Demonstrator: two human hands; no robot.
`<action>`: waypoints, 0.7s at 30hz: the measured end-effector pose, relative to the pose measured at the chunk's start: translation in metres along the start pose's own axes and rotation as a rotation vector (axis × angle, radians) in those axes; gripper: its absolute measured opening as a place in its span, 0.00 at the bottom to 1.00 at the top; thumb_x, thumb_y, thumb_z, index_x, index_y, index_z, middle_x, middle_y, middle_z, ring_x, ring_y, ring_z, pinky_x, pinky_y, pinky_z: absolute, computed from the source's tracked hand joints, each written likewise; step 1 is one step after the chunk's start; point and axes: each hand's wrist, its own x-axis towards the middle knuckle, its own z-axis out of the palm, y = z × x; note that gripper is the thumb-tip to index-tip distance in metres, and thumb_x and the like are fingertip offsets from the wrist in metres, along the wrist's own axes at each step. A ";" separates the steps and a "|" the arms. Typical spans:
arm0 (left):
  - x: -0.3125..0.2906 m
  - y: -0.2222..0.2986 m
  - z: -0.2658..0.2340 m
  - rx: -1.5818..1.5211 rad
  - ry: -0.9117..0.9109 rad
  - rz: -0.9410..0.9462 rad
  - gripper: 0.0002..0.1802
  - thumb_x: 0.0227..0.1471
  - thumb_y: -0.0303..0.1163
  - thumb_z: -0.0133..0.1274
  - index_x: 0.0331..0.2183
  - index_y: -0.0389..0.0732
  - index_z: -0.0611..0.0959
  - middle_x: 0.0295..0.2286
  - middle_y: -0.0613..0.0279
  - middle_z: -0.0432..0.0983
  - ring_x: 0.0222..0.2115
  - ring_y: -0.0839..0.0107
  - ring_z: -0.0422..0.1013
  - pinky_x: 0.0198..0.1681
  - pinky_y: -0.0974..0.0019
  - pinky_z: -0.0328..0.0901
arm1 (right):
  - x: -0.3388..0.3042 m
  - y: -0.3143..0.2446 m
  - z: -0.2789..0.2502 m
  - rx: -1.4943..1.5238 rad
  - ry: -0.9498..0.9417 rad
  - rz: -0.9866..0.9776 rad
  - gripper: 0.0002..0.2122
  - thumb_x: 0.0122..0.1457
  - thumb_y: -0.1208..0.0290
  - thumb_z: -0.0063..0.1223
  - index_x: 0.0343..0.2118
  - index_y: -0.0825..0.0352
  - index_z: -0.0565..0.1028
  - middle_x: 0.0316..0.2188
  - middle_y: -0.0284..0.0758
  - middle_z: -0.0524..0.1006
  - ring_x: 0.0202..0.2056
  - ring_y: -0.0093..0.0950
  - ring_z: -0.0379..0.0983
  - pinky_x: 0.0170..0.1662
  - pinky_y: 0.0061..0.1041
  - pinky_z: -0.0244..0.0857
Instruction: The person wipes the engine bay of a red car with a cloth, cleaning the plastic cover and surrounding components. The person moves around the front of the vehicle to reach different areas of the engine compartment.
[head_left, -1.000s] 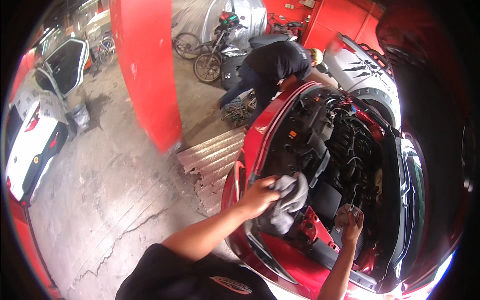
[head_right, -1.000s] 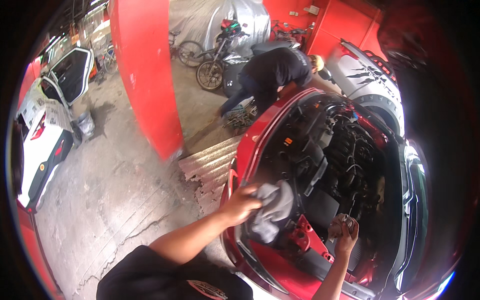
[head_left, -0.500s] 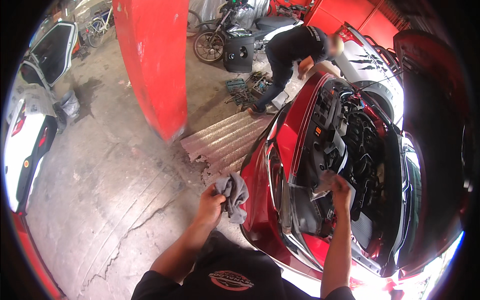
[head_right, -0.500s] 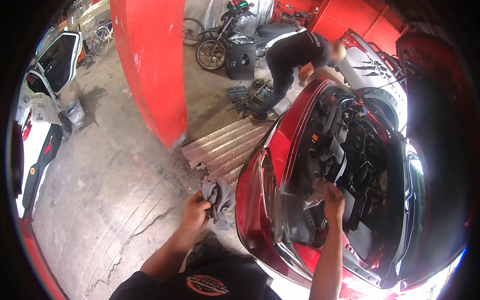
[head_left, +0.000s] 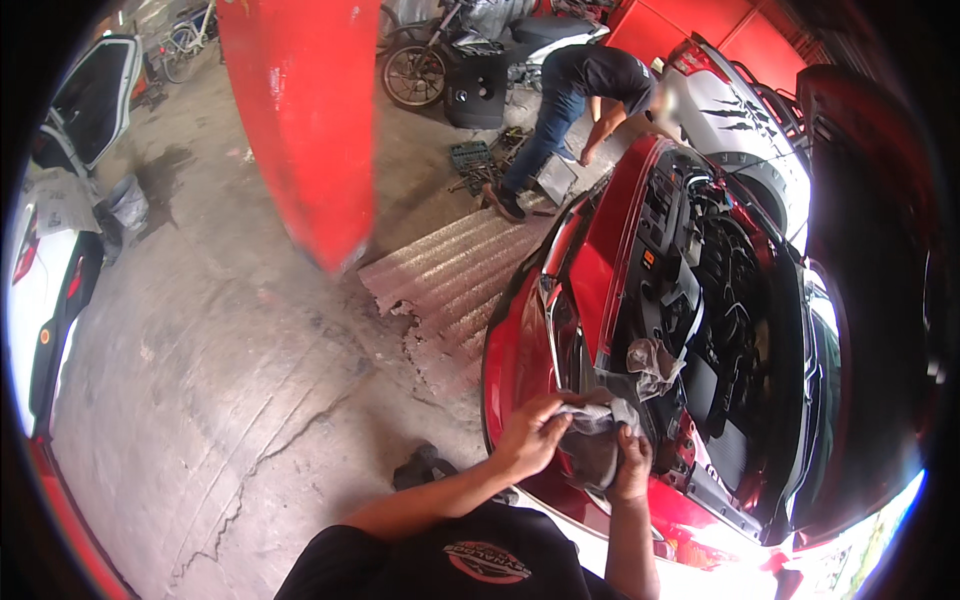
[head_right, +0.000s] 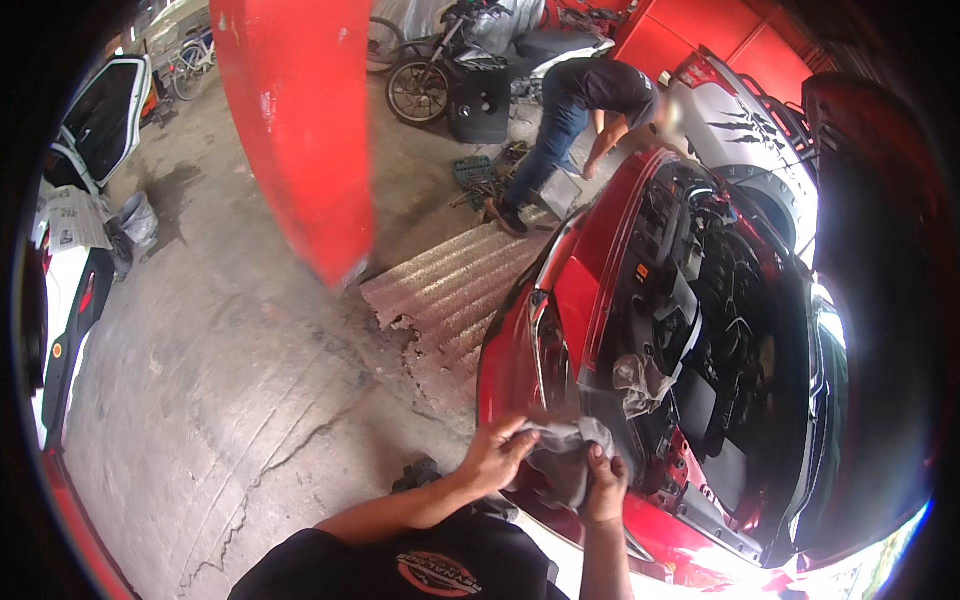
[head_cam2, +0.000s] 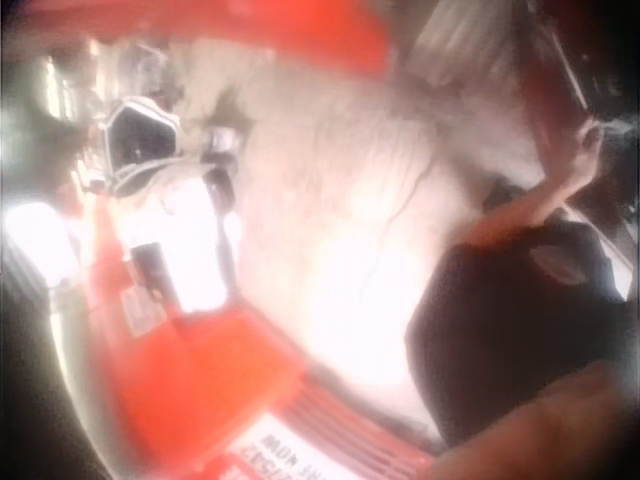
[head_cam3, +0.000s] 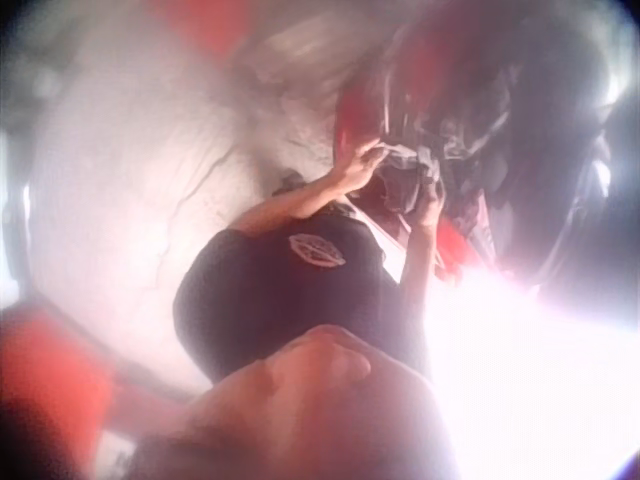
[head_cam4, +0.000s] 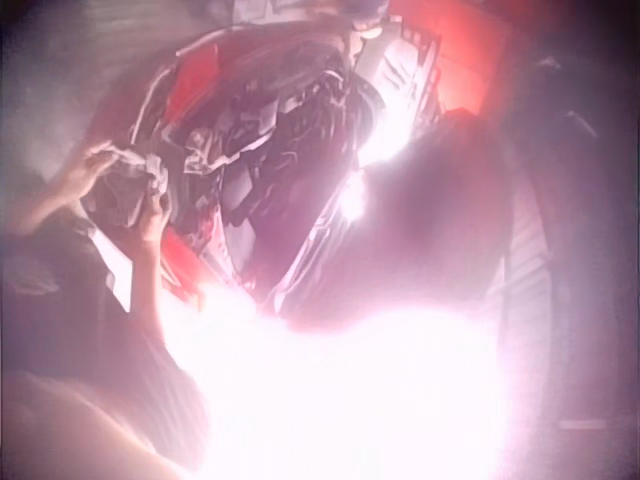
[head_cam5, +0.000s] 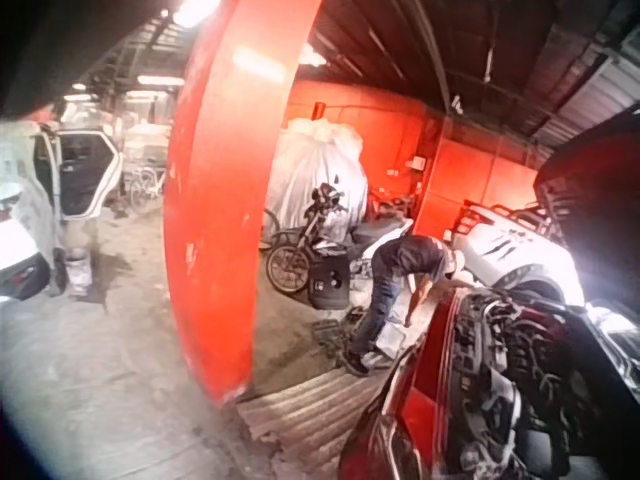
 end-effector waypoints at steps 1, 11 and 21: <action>0.004 -0.002 -0.005 -0.051 -0.006 -0.072 0.11 0.59 0.24 0.56 0.45 0.35 0.82 0.38 0.49 0.81 0.40 0.59 0.79 0.42 0.60 0.71 | -0.002 -0.007 -0.001 -0.025 0.021 -0.100 0.18 0.59 0.67 0.63 0.49 0.71 0.76 0.43 0.38 0.80 0.43 0.31 0.79 0.51 0.35 0.72; 0.001 0.014 0.043 0.625 -0.232 0.561 0.20 0.41 0.20 0.56 0.41 0.31 0.80 0.43 0.42 0.73 0.51 0.40 0.65 0.53 0.43 0.65 | 0.011 0.018 0.027 0.492 0.041 0.118 0.18 0.70 0.56 0.45 0.49 0.67 0.74 0.41 0.38 0.79 0.40 0.29 0.77 0.45 0.30 0.72; 0.013 0.052 0.025 -0.938 -0.410 -0.384 0.13 0.53 0.21 0.45 0.42 0.34 0.78 0.30 0.54 0.79 0.31 0.69 0.74 0.38 0.66 0.70 | -0.013 0.015 0.007 0.686 -0.223 0.184 0.18 0.72 0.55 0.37 0.50 0.63 0.74 0.38 0.32 0.80 0.35 0.27 0.78 0.39 0.27 0.74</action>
